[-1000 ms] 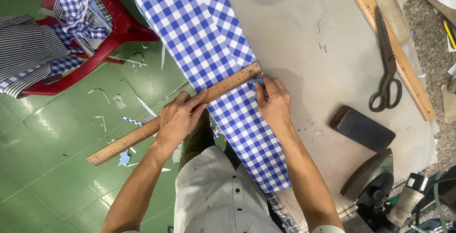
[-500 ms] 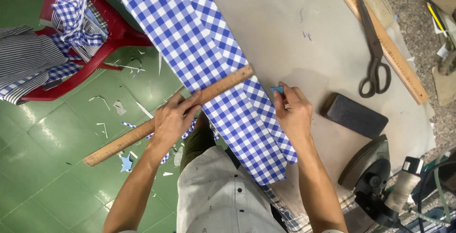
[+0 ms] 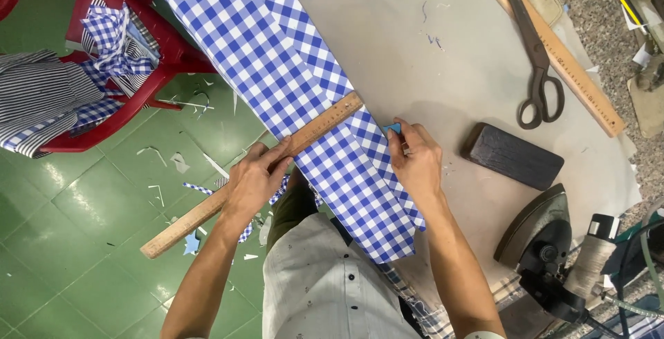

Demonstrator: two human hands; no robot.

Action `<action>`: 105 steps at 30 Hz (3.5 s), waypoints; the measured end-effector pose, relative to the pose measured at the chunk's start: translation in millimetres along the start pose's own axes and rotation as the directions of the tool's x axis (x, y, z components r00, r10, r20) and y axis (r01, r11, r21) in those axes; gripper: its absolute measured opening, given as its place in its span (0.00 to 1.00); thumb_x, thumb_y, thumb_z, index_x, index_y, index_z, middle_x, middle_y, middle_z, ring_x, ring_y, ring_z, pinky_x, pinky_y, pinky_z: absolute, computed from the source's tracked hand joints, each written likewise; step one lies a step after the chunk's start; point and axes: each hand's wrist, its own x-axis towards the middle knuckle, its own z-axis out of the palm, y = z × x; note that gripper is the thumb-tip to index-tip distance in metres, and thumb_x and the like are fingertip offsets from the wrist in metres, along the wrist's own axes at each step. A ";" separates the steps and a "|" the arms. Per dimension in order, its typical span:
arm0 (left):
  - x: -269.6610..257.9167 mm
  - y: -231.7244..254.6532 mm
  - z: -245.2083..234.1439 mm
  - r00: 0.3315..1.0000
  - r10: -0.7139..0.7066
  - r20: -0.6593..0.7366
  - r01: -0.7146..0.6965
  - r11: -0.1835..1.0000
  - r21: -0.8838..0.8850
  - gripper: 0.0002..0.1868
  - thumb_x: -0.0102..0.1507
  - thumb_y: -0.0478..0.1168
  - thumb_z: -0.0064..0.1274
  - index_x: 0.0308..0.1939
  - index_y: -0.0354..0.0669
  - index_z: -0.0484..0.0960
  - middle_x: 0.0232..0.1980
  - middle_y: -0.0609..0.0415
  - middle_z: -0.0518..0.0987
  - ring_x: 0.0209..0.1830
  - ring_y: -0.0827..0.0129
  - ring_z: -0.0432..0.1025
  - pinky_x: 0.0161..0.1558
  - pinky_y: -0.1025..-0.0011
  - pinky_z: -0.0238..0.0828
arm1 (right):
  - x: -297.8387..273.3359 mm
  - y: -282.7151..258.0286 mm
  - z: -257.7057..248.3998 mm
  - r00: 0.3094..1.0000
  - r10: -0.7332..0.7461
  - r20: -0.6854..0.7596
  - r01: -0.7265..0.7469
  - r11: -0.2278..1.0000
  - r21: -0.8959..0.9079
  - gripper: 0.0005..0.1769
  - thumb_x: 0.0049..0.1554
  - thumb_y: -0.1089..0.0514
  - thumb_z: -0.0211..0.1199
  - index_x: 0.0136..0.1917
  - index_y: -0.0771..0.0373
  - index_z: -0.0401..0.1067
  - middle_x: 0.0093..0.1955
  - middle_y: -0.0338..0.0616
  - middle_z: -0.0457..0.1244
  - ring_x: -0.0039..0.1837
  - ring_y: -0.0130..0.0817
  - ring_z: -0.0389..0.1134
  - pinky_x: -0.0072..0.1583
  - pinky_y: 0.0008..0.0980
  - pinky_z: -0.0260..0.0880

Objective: The person irons a blue and white checkered fabric on a table, smoothing it with their hands and using a steam iron. They then use a ruler and a blue chalk-like marker to measure and mark lines on the fabric.

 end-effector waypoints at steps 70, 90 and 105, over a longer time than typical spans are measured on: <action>-24.7 19.6 9.7 0.995 0.047 -0.093 -0.046 0.999 0.013 0.20 0.64 0.54 0.58 0.60 0.76 0.83 0.31 0.60 0.73 0.30 0.55 0.79 0.31 0.55 0.78 | -15.1 4.0 25.4 0.996 -0.063 0.061 0.059 0.996 0.073 0.09 0.59 0.67 0.68 0.53 0.70 0.80 0.39 0.51 0.68 0.42 0.45 0.74 0.42 0.31 0.77; -22.6 8.8 25.8 0.984 0.127 -0.128 -0.120 0.991 0.061 0.19 0.63 0.56 0.56 0.59 0.78 0.83 0.30 0.56 0.72 0.28 0.52 0.77 0.28 0.57 0.75 | -2.1 -17.2 20.9 0.966 -0.194 0.170 0.234 0.936 -0.262 0.10 0.57 0.61 0.68 0.52 0.62 0.82 0.35 0.42 0.66 0.37 0.41 0.72 0.39 0.34 0.74; 137.7 -103.3 -127.8 0.960 0.166 -0.225 -0.156 0.986 0.061 0.22 0.65 0.53 0.57 0.64 0.73 0.80 0.35 0.55 0.76 0.31 0.49 0.78 0.30 0.52 0.75 | 15.9 -41.0 21.4 0.965 0.255 -0.062 -0.262 0.954 -0.148 0.11 0.61 0.64 0.67 0.56 0.69 0.79 0.40 0.53 0.69 0.43 0.47 0.74 0.40 0.35 0.74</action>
